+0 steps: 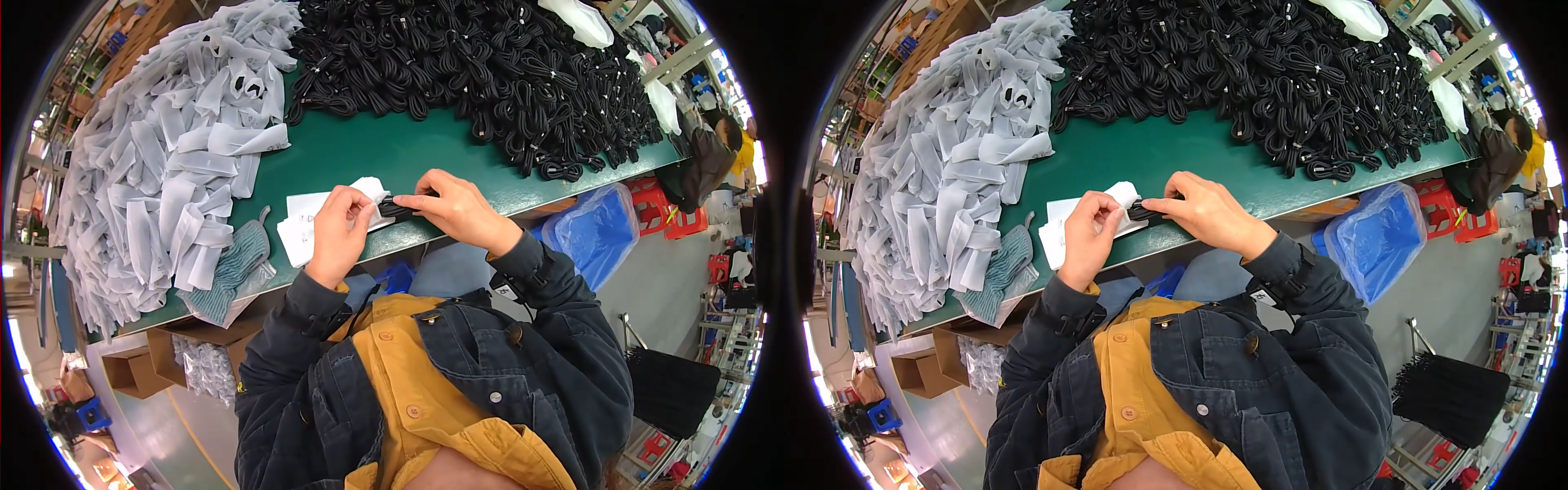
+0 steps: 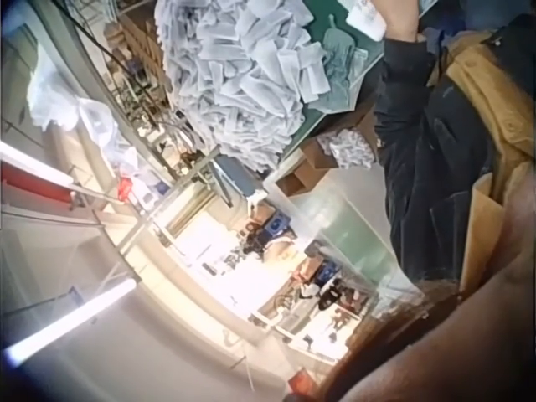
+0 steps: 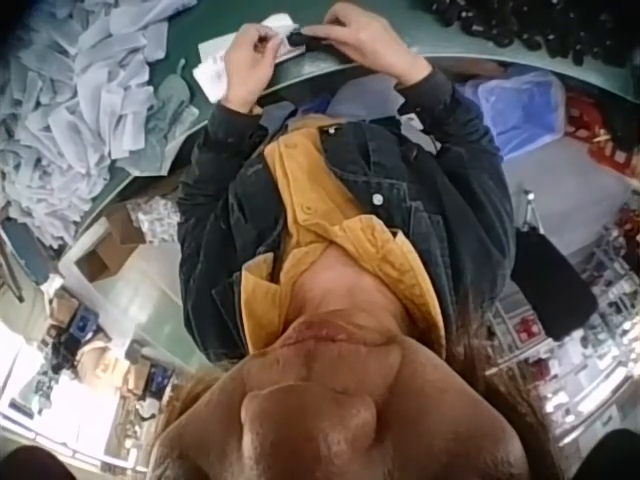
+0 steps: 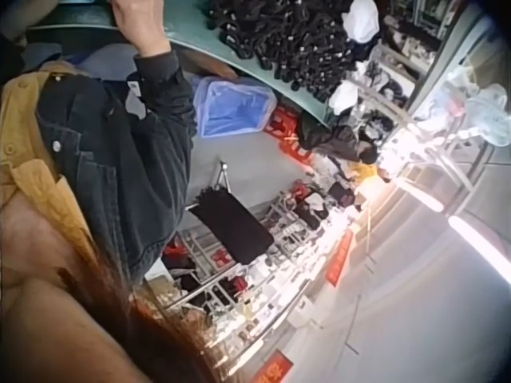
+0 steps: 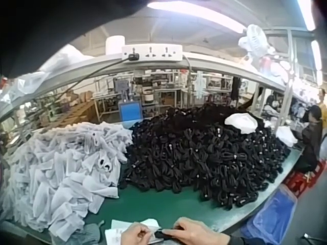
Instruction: The person packages black cables by hand, picking up a cable from a pile, sliding it into a white plastic sleeve, and setting the packaged item aside.
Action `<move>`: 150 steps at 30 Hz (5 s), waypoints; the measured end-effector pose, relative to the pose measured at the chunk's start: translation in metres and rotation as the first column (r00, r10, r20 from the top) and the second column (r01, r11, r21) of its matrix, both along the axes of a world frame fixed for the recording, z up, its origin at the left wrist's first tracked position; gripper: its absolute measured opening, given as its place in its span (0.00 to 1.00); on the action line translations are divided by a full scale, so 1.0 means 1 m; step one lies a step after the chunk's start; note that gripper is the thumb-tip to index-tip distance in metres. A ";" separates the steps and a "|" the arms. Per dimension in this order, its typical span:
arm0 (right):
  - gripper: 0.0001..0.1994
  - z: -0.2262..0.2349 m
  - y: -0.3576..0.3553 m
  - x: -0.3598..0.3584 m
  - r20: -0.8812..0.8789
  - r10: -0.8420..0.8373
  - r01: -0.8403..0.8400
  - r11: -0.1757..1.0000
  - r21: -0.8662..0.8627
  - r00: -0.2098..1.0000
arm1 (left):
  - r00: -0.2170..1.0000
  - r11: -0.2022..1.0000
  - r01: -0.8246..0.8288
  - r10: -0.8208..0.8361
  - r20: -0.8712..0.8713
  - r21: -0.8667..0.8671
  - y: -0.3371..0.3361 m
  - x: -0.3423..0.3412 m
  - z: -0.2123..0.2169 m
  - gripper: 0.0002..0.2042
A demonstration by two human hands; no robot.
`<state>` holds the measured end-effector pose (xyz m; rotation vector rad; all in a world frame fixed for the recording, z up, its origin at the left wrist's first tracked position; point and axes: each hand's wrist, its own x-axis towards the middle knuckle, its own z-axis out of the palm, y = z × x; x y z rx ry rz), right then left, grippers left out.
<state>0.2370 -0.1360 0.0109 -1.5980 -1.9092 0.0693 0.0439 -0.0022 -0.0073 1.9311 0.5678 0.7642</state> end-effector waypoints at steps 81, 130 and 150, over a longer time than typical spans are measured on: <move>0.25 -0.008 -0.007 -0.007 -0.677 -0.166 0.123 0.986 -0.111 0.717 | 0.978 0.759 -0.021 0.150 -0.143 0.651 0.005 0.001 -0.012 0.05; 0.11 0.004 0.013 -0.008 -0.381 -0.101 -0.047 0.931 -0.361 0.919 | 0.998 0.947 0.047 -0.058 0.026 0.319 0.010 -0.004 0.000 0.04; 0.12 -0.009 0.019 -0.011 -0.898 -0.438 -0.361 0.832 -0.422 0.039 | 0.993 0.997 -0.059 0.053 -0.109 -0.045 0.021 -0.016 0.003 0.02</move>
